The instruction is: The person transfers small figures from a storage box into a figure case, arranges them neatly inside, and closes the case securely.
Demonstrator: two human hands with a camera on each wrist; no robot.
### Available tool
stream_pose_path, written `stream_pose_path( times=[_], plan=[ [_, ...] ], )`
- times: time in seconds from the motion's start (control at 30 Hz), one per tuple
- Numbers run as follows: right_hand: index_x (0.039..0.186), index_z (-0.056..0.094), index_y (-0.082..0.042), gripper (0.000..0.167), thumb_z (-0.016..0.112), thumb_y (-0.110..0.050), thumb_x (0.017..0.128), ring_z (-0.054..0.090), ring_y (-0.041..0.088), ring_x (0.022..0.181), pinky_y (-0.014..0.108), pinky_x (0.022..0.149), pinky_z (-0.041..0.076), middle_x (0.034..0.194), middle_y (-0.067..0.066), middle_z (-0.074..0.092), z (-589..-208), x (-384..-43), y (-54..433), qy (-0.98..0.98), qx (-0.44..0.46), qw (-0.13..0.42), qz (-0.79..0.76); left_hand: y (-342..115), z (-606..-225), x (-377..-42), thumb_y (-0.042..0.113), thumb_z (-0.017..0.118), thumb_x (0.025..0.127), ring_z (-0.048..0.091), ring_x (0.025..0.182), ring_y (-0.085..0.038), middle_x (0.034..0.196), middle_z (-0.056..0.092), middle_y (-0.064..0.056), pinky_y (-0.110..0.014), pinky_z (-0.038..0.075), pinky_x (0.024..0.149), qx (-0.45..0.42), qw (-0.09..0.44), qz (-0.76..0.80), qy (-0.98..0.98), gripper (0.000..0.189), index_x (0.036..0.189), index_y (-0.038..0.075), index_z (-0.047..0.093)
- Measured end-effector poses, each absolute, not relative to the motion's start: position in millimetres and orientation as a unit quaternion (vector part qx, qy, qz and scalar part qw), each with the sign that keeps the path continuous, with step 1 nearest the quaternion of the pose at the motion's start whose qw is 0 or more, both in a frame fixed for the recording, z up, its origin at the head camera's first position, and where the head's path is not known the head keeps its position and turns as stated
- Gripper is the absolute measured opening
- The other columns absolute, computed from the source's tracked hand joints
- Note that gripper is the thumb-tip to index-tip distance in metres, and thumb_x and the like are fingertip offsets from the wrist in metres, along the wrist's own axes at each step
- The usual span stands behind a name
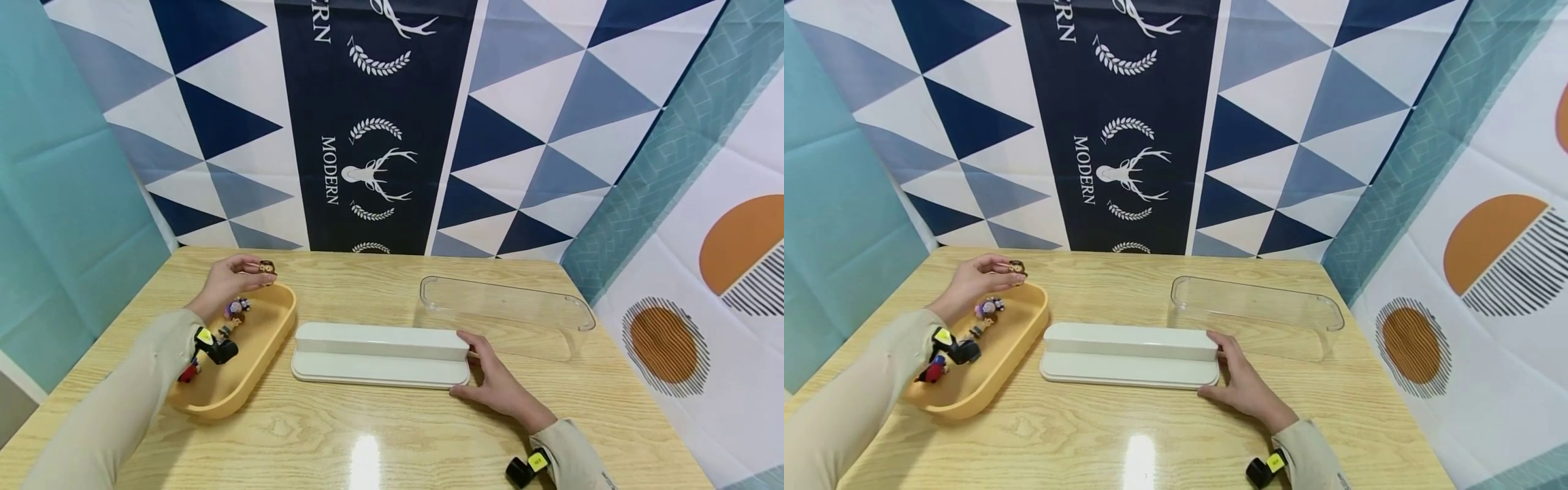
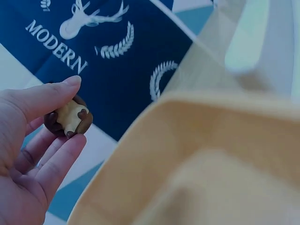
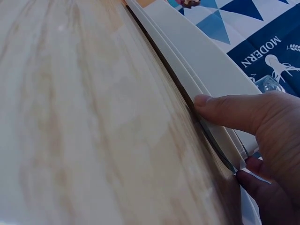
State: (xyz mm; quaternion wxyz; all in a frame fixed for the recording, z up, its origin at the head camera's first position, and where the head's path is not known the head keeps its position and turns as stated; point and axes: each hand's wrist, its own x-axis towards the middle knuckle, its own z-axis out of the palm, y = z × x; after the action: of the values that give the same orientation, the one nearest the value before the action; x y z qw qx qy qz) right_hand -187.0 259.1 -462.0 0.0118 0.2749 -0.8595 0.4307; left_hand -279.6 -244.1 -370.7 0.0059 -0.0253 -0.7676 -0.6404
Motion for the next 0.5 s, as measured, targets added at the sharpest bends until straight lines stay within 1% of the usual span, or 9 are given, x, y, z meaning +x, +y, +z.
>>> stream_pose_path(
  times=[0.1, 0.17, 0.33, 0.5],
  plan=[
    [0.154, 0.025, -0.01, 0.094, 0.084, -0.016, 0.082, 0.047, 0.041, 0.129, 0.055, 0.102, 0.04, 0.148, 0.019, 0.033, -460, -187, 259, -0.86, 0.276, 0.012, 0.43, -236, -370, -279, 0.005, 0.075, 0.088, 0.068, 0.08, -0.004, 0.09, 0.063, 0.006, -0.024, 0.056, 0.08, -0.023, 0.004, -0.669, -0.743, 0.032, 0.114, 0.001, 0.057],
    [0.154, 0.025, -0.01, 0.094, 0.084, -0.016, 0.081, 0.047, 0.04, 0.129, 0.055, 0.102, 0.041, 0.148, 0.019, 0.033, -460, -186, 258, -0.86, 0.276, 0.012, 0.429, -231, -370, -279, 0.002, 0.075, 0.087, 0.068, 0.08, -0.004, 0.089, 0.063, 0.005, -0.022, 0.056, 0.078, -0.021, 0.007, -0.683, -0.73, 0.027, 0.108, 0.004, 0.058],
    [0.154, 0.025, -0.01, 0.094, 0.084, -0.016, 0.082, 0.047, 0.041, 0.129, 0.055, 0.102, 0.04, 0.149, 0.019, 0.032, -460, -186, 258, -0.861, 0.275, 0.011, 0.427, -222, -372, -281, -0.004, 0.074, 0.085, 0.069, 0.078, -0.005, 0.087, 0.064, 0.005, -0.022, 0.056, 0.076, -0.014, 0.014, -0.706, -0.708, 0.024, 0.102, 0.004, 0.059],
    [0.154, 0.025, -0.01, 0.094, 0.084, -0.017, 0.081, 0.047, 0.04, 0.129, 0.056, 0.103, 0.04, 0.15, 0.019, 0.032, -460, -186, 258, -0.863, 0.269, 0.008, 0.427, -214, -375, -281, -0.005, 0.075, 0.084, 0.069, 0.075, -0.005, 0.084, 0.066, 0.006, -0.022, 0.057, 0.073, -0.009, 0.017, -0.702, -0.712, 0.022, 0.096, 0.004, 0.06]
  ],
)
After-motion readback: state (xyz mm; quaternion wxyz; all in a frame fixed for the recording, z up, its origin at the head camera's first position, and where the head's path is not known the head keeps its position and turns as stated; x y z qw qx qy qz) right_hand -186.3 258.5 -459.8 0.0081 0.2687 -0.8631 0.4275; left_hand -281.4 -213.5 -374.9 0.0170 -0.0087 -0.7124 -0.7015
